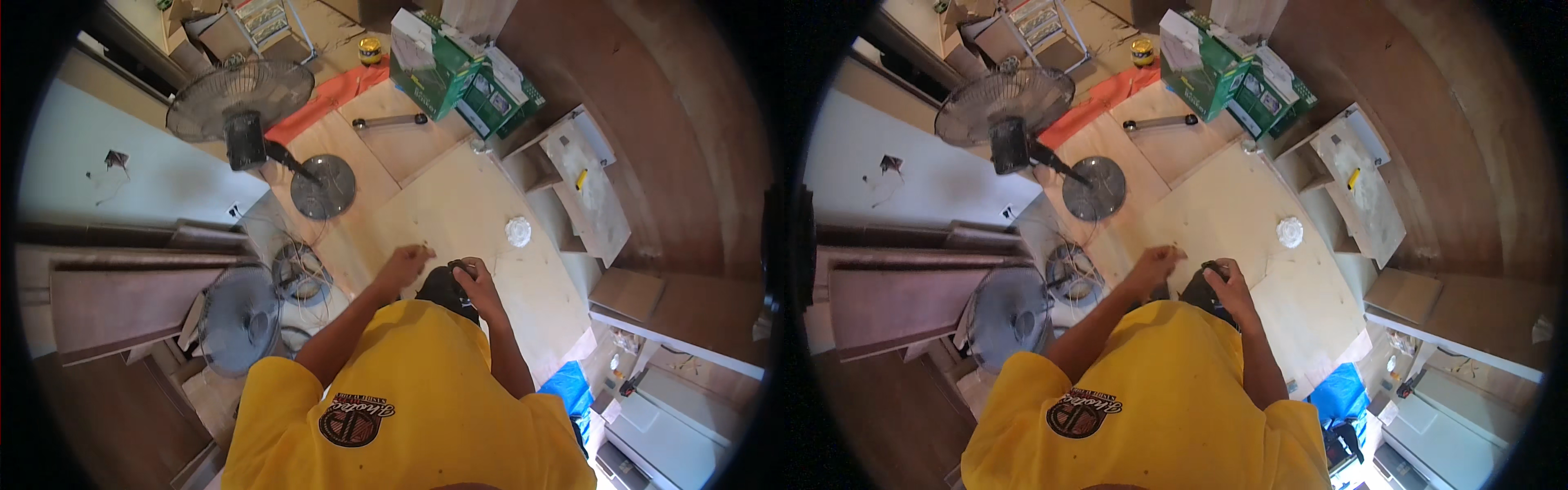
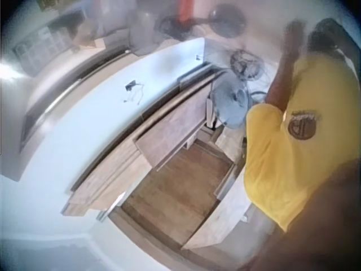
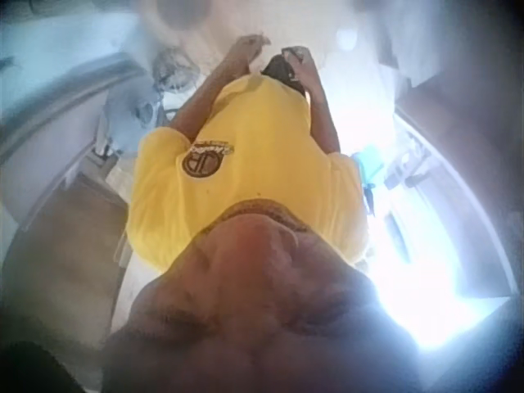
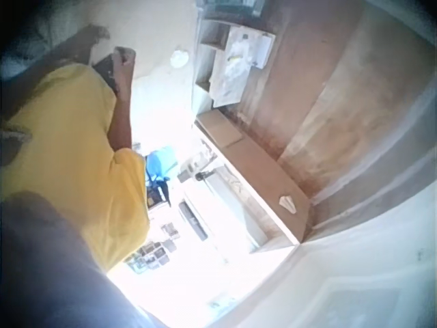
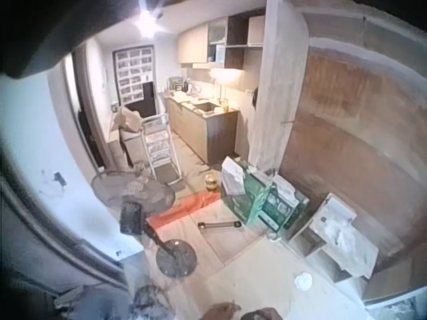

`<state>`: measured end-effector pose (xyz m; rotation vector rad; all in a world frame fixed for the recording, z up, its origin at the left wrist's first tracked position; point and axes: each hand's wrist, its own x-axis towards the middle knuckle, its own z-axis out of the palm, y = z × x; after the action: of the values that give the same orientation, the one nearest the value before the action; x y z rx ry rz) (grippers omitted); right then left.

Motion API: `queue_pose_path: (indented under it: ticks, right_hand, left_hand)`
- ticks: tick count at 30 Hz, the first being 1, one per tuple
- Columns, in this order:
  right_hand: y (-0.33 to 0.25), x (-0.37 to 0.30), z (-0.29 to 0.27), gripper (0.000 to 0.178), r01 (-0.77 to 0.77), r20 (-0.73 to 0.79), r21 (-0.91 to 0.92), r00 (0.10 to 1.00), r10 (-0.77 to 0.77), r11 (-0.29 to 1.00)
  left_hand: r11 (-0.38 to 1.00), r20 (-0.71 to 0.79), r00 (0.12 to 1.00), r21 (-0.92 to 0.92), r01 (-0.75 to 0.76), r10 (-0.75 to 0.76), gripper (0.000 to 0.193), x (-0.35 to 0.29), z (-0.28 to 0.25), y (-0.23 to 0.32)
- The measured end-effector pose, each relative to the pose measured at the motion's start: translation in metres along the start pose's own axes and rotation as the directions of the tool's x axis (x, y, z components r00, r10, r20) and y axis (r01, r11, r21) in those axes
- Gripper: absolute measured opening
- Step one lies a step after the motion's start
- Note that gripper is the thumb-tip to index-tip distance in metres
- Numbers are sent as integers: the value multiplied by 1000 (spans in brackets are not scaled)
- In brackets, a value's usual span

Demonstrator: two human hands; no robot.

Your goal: The person measures the interior dimensions of a kitchen cabinet using a tape measure and a pencil. They then move to a large sheet of plywood on the floor, position a smaller piece of wood on it, and measure and mark the plywood with the tape measure and pencil.

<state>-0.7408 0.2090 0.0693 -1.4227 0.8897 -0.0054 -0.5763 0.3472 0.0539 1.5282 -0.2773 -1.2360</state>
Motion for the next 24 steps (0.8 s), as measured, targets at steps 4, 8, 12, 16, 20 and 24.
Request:
queue_pose_path:
  ticks: [4,8,12,16,20,24]
  right_hand:
    - [-44,60,10,36,166,-19,25,986,-166,986]
    - [-73,135,9,32,262,-131,-134,951,-279,956]
    - [-126,233,-5,31,275,-115,-166,948,-296,947]
    - [-225,332,-24,35,224,22,-373,972,-232,900]
    - [-285,416,-43,36,331,126,-447,943,-308,831]
    - [-323,478,-55,38,343,196,-548,939,-282,763]
  left_hand:
    - [989,111,993,-145,-34,51,24,47,3,40]
    - [984,-58,982,2,-179,179,24,122,-16,85]
    - [977,131,974,-74,198,-187,24,221,-55,133]
    - [996,9,997,-33,82,-82,23,305,-80,194]
    - [983,7,988,-91,157,-157,21,381,-109,250]
    - [991,-68,997,-128,25,-34,20,448,-133,274]
